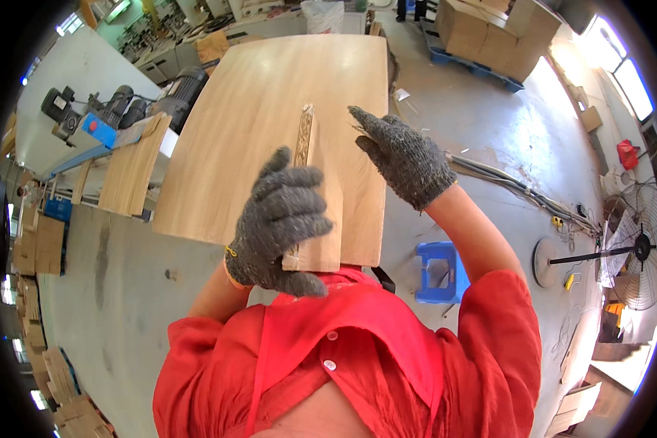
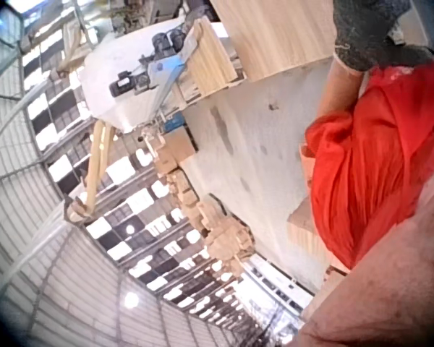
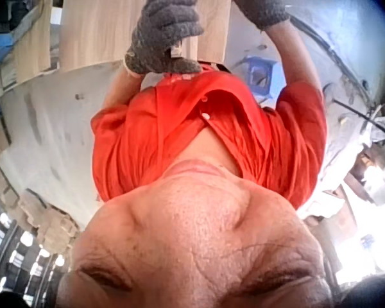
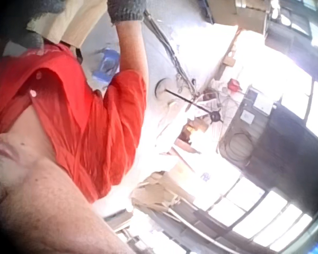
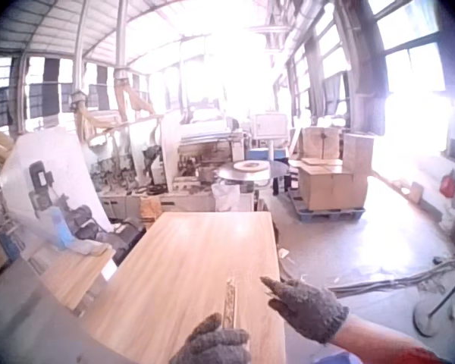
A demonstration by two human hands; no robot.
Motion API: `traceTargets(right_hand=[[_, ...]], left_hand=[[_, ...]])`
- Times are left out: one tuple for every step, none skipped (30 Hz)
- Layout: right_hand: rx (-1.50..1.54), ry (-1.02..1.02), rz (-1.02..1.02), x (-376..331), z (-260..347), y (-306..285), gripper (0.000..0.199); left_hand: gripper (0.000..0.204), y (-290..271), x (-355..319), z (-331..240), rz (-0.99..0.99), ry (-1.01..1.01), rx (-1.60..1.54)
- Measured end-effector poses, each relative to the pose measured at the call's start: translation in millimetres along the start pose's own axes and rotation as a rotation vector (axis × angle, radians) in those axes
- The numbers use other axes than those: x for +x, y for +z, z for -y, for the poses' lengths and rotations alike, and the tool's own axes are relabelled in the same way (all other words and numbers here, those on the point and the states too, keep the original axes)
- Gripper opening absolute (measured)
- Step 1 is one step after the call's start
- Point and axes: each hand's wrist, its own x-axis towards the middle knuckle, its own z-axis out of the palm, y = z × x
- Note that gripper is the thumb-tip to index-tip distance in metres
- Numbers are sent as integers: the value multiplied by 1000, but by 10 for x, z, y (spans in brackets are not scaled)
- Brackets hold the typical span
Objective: The person repeatedly picks up wooden planks from a workbench and stacks them onto a pink pallet on the floor. They handle the planks one by one or in small groups, moving between the bench and the pallet throughout the clip.
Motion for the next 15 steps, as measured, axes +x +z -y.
traceTargets(right_hand=[[-81, 9, 21, 33, 16, -110, 48], [-163, 19, 42, 71, 36, -202, 47], [-242, 31, 66, 89, 37, -262, 45], [-268, 0, 45, 107, 28, -294, 45], [-293, -32, 26, 131, 18, -319, 45], [-312, -63, 9, 147, 16, -323, 44], [-289, -71, 7, 166, 49, -343, 44], [-264, -81, 6, 186, 104, -371, 43], [-237, -87, 5, 193, 136, -388, 43], [-201, -138, 10, 211, 83, -368, 43], [-247, -149, 35, 228, 62, -372, 42], [-292, -160, 62, 232, 45, -361, 42], [-336, -172, 89, 234, 34, -353, 41], [-367, -189, 89, 235, 27, -346, 41], [-398, -209, 87, 260, 23, -362, 41]], left_hand=[[65, 21, 46, 22, 3, 30, -62], [64, 33, 85, 45, 6, 60, -124], [64, 66, 123, 65, 11, 88, -188], [64, 137, 152, 96, -62, 138, -186], [62, 168, 191, 102, -62, 142, -210], [61, 194, 205, 98, -58, 140, -234], [59, 218, 223, 100, -54, 138, -258], [58, 251, 245, 117, -66, 149, -282], [57, 270, 251, 135, -74, 165, -288], [57, 287, 255, 156, -82, 179, -294], [56, 302, 263, 177, -90, 194, -300], [56, 327, 256, 189, -99, 202, -315], [56, 353, 253, 201, -109, 211, -330], [56, 379, 249, 212, -119, 220, -345], [56, 392, 266, 226, -117, 225, -357]])
